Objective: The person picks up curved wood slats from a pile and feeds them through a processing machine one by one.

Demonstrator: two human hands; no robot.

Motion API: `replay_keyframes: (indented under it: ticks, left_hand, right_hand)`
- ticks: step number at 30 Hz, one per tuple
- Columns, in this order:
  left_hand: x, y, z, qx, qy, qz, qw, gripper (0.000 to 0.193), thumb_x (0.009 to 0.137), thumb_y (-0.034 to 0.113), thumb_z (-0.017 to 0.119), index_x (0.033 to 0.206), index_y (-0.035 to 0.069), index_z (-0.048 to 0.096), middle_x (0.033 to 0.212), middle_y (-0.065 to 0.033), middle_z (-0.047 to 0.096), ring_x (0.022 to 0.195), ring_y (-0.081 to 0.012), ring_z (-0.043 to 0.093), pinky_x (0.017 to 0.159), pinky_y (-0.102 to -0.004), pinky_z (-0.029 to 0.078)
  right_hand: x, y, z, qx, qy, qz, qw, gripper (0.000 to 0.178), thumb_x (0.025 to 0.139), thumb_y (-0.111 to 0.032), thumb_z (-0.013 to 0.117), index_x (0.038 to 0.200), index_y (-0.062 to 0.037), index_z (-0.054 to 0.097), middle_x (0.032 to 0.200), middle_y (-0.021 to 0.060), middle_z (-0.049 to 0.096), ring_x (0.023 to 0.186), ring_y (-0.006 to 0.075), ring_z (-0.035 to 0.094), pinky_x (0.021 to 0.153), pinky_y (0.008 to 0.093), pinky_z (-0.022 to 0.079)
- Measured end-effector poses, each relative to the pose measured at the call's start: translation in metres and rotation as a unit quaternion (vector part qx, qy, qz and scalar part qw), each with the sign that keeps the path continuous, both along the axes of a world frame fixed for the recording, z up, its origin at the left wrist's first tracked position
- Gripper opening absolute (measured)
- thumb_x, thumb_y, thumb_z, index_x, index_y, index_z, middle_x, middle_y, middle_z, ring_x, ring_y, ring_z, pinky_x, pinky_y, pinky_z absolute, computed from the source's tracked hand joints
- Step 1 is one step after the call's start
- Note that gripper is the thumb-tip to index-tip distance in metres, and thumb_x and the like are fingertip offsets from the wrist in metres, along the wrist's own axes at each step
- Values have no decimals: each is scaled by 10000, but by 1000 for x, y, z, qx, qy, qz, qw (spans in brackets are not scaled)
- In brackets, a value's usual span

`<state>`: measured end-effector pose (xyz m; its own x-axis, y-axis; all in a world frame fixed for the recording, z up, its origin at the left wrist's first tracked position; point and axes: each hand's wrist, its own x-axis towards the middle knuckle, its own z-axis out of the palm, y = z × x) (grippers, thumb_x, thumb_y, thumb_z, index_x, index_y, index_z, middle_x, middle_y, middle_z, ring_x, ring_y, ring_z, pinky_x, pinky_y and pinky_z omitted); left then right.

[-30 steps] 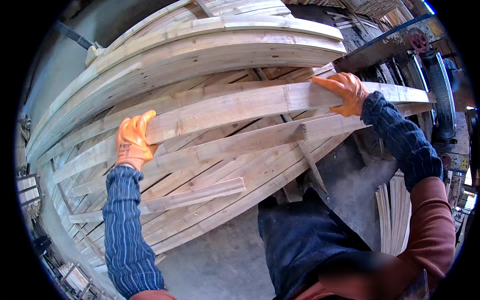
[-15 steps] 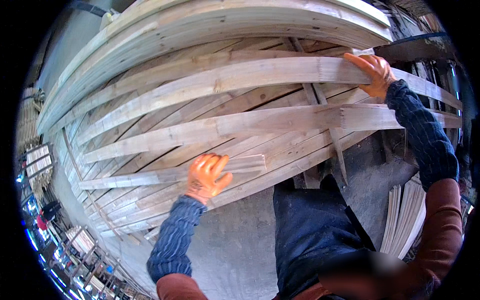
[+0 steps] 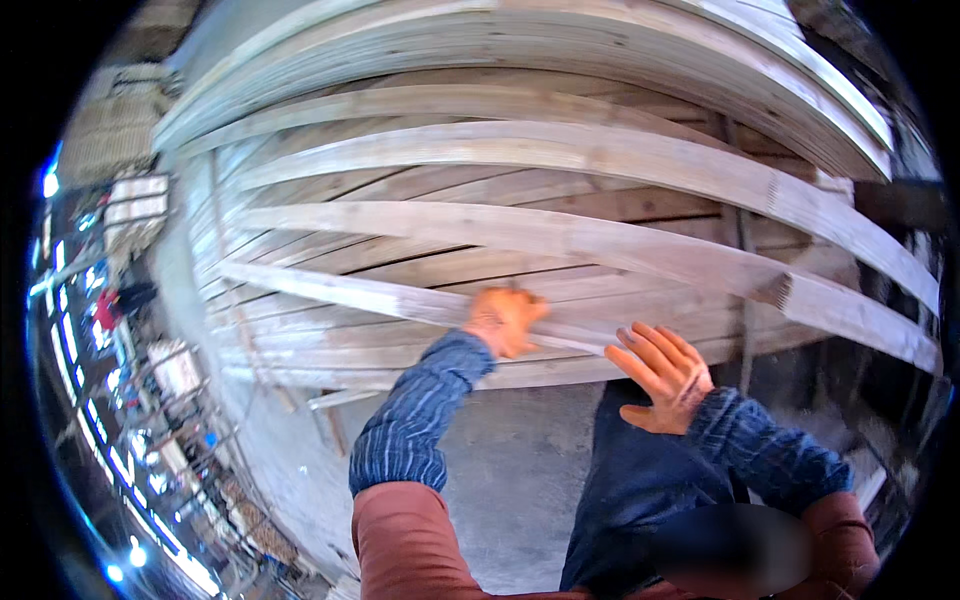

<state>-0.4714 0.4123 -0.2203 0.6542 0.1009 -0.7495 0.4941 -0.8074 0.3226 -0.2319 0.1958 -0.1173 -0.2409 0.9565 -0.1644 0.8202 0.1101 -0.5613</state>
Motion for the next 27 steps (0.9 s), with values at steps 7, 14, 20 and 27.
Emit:
replay_keyframes:
  ticks: [7,14,20,27]
  left_hand:
    - [48,-54,93,-8,-76,35,996,699,766,404,847,1384,224,576,1218,-136,681,1146,-359,683,926,-545,546]
    - [105,-35,136,51,-249,52,966,590,762,369,844,1284,208,621,1138,-77,691,1090,-326,687,886,-530,543]
    - [132,-3,102,83,-452,46,887,718,634,269,857,1311,198,628,1301,-91,642,1230,-325,611,997,-527,501]
    - [148,-6,58,118,-424,49,897,754,611,299,884,1315,202,631,1402,-98,620,1280,-333,601,1087,-474,479]
  right_hand:
    - [-3,-7,-16,-65,-70,-63,993,965,682,-341,888,1547,-215,480,1217,105,714,1018,318,717,917,485,557]
    - [61,11,42,26,-127,-103,986,974,591,-265,937,1487,-216,559,1173,126,719,1013,343,703,935,485,540]
    - [95,42,46,-29,-175,-107,978,949,689,-321,905,1544,-247,498,1339,97,671,1237,330,632,1084,502,482]
    - [167,-5,39,22,-207,-131,969,1037,738,-447,809,1631,-198,346,1570,143,506,1481,349,438,1269,511,306]
